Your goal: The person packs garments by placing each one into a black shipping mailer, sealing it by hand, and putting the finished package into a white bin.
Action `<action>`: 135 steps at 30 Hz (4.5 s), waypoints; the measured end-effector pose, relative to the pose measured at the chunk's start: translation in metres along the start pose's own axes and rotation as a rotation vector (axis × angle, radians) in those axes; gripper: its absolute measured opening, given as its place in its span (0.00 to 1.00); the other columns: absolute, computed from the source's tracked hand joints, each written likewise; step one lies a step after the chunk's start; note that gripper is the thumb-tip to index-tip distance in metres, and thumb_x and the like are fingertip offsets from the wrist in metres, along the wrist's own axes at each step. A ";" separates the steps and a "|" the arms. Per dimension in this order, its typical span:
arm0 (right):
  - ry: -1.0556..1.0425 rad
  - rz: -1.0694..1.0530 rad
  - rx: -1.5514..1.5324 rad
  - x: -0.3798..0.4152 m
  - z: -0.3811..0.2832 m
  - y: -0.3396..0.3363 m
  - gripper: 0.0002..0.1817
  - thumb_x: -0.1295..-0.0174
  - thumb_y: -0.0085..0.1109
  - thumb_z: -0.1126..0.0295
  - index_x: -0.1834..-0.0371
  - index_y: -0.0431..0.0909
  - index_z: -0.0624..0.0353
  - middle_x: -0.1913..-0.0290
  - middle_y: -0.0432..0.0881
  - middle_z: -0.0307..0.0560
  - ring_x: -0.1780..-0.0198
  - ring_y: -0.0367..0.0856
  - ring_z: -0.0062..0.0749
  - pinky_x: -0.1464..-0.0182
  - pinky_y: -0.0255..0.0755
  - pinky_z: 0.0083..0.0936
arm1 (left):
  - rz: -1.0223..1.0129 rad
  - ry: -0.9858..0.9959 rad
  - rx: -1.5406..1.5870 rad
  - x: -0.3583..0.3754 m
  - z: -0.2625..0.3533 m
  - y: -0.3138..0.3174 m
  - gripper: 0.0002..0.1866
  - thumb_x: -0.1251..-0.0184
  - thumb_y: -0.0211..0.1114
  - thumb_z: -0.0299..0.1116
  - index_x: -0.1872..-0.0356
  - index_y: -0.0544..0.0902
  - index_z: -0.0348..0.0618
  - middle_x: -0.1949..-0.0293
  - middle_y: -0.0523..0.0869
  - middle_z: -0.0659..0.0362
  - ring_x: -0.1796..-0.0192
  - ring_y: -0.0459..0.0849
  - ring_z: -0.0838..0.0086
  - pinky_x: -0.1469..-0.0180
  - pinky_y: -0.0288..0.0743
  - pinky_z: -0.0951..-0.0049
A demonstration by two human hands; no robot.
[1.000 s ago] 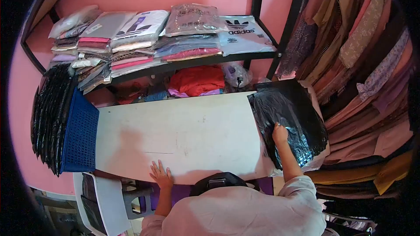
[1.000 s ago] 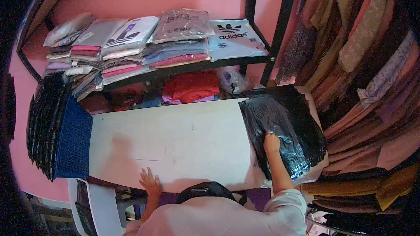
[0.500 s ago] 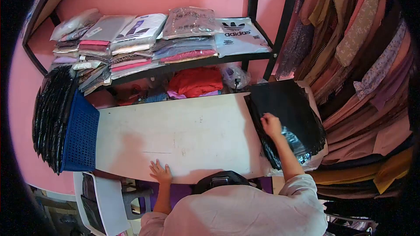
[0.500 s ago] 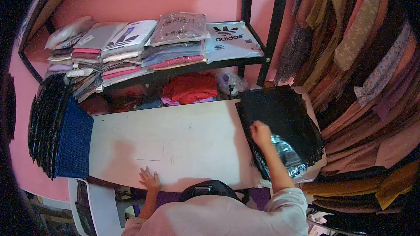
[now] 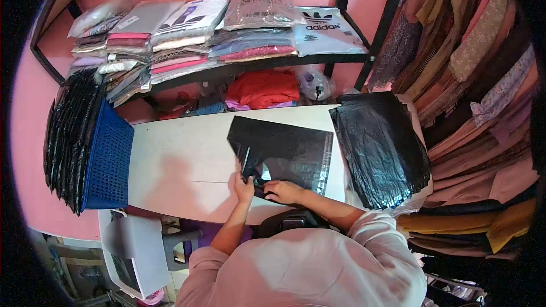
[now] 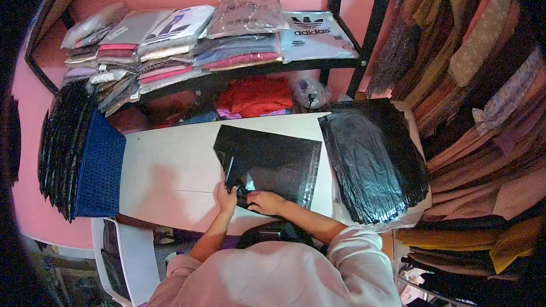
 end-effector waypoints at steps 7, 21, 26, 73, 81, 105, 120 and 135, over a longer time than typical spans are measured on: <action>0.199 0.387 0.475 0.056 0.038 -0.026 0.25 0.50 0.60 0.65 0.48 0.69 0.61 0.42 0.64 0.60 0.40 0.62 0.55 0.39 0.57 0.41 | 0.164 0.125 -0.105 -0.016 -0.019 -0.054 0.29 0.58 0.68 0.22 0.52 0.67 0.33 0.57 0.75 0.49 0.52 0.75 0.63 0.48 0.66 0.70; 0.150 0.145 0.326 -0.039 0.011 0.021 0.23 0.45 0.53 0.57 0.53 0.74 0.64 0.55 0.77 0.56 0.52 0.73 0.48 0.49 0.68 0.35 | 0.400 0.307 -0.619 -0.084 0.019 -0.165 0.42 0.52 0.64 0.33 0.37 0.52 0.31 0.36 0.53 0.40 0.35 0.51 0.47 0.34 0.42 0.55; 0.036 0.159 0.234 -0.072 -0.010 0.044 0.23 0.44 0.52 0.58 0.50 0.71 0.62 0.56 0.77 0.53 0.52 0.73 0.46 0.48 0.67 0.34 | -0.119 0.289 -0.826 -0.051 -0.017 -0.131 0.41 0.44 0.51 0.60 0.35 0.55 0.45 0.33 0.48 0.46 0.31 0.44 0.50 0.36 0.33 0.40; -0.384 0.660 0.966 -0.456 -0.199 -0.254 0.23 0.53 0.46 0.80 0.50 0.71 0.54 0.50 0.73 0.55 0.50 0.74 0.48 0.49 0.70 0.35 | -0.233 0.573 -0.615 -0.090 -0.034 -0.214 0.42 0.54 0.64 0.46 0.37 0.58 0.43 0.35 0.56 0.47 0.33 0.52 0.52 0.37 0.41 0.41; -0.384 0.698 1.088 -0.213 -0.164 -0.163 0.22 0.53 0.53 0.74 0.51 0.75 0.51 0.46 0.71 0.55 0.46 0.71 0.48 0.45 0.67 0.37 | -0.205 0.530 -0.780 -0.096 -0.038 -0.211 0.37 0.48 0.55 0.55 0.38 0.62 0.48 0.34 0.57 0.53 0.32 0.53 0.59 0.35 0.40 0.46; 0.796 1.137 -0.528 -0.068 0.130 -0.011 0.26 0.55 0.66 0.73 0.51 0.70 0.67 0.60 0.78 0.46 0.64 0.77 0.29 0.63 0.72 0.25 | -0.374 0.130 0.159 -0.084 -0.047 -0.068 0.35 0.57 0.69 0.32 0.46 0.62 0.34 0.52 0.74 0.45 0.54 0.77 0.60 0.54 0.72 0.65; 0.684 1.001 -0.890 0.017 0.011 -0.083 0.15 0.40 0.53 0.55 0.67 0.76 0.56 0.72 0.73 0.35 0.70 0.69 0.19 0.67 0.64 0.22 | -0.254 0.068 0.455 -0.049 0.113 -0.047 0.18 0.38 0.57 0.45 0.72 0.79 0.38 0.75 0.78 0.65 0.70 0.74 0.83 0.67 0.68 0.78; 0.640 1.148 -0.379 0.127 0.065 -0.080 0.16 0.43 0.57 0.63 0.84 0.77 0.61 0.84 0.74 0.33 0.80 0.66 0.13 0.77 0.60 0.17 | -0.217 0.302 -0.247 -0.011 0.099 0.002 0.22 0.46 0.59 0.49 0.78 0.79 0.34 0.81 0.78 0.44 0.76 0.80 0.53 0.73 0.71 0.59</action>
Point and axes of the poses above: each hand's wrist, its own x-axis away from the middle knuckle, its own y-axis out of the palm, z = x × y, the point moved 5 cm from there along -x, towards the middle knuckle
